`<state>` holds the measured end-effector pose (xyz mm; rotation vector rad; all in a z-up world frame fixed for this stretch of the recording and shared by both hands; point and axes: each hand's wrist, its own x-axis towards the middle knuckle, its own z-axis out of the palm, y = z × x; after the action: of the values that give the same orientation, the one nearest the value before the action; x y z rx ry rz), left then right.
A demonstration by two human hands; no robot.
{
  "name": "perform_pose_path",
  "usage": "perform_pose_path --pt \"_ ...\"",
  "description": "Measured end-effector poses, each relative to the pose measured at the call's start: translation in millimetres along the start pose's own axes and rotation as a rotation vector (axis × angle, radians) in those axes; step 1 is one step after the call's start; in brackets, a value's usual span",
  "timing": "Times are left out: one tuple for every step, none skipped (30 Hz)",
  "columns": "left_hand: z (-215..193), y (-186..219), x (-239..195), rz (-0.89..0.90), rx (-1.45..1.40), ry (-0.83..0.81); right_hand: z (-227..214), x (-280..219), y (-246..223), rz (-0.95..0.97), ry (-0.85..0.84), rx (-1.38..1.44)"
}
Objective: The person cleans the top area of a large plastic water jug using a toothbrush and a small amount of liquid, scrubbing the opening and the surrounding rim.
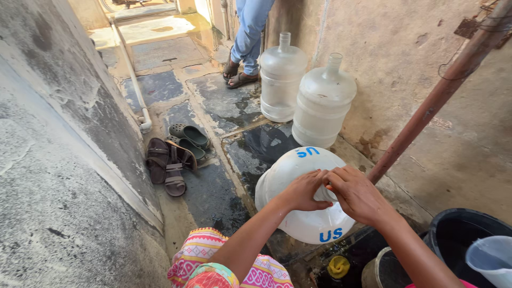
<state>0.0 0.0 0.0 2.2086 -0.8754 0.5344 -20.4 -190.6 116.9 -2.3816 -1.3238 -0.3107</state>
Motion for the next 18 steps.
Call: perform_pose_path --pt "0 1 1 -0.011 -0.014 -0.037 0 0 1 0.026 -0.023 -0.001" --pt "-2 2 1 -0.022 -0.029 -0.073 2 1 3 0.052 -0.045 -0.002" --pt "-3 4 2 -0.028 -0.050 -0.110 2 1 6 0.054 -0.014 0.018" --pt "-6 6 2 -0.057 -0.060 -0.128 4 2 9 0.055 0.018 0.038" --pt "-7 8 4 -0.079 -0.078 -0.147 4 0 12 0.065 0.048 0.051" --pt "-9 10 4 -0.101 -0.096 -0.167 4 -1 15 0.133 0.074 0.106" --pt "-11 12 4 -0.091 -0.099 -0.162 6 -2 18 0.204 0.101 0.158" --pt "-14 14 4 -0.080 -0.101 -0.157 7 -3 21 0.276 0.128 0.210" --pt "-16 15 3 -0.071 -0.101 -0.151 9 -4 23 0.316 0.157 0.232" --pt "-17 17 4 -0.080 -0.106 -0.152 11 -5 25 0.357 0.186 0.253" --pt "-19 18 4 -0.094 -0.105 -0.152 14 -5 27 0.392 0.215 0.279" --pt "-20 19 5 -0.108 -0.104 -0.152 16 -6 28 0.438 0.244 0.308" --pt "-22 19 4 -0.110 -0.100 -0.146 19 -6 30 0.478 0.271 0.343" --pt "-22 20 5 -0.112 -0.096 -0.140 21 -7 30 0.518 0.296 0.377" --pt "-23 20 4 -0.117 -0.090 -0.132 24 -6 31 0.538 0.332 0.435" --pt "-25 20 4 -0.105 -0.095 -0.125 27 -7 32 0.557 0.368 0.494" --pt "-24 20 4 -0.093 -0.102 -0.119 29 -8 32 0.579 0.403 0.550" --pt "-25 20 4 -0.080 -0.109 -0.113 31 -7 33 0.586 0.419 0.545"
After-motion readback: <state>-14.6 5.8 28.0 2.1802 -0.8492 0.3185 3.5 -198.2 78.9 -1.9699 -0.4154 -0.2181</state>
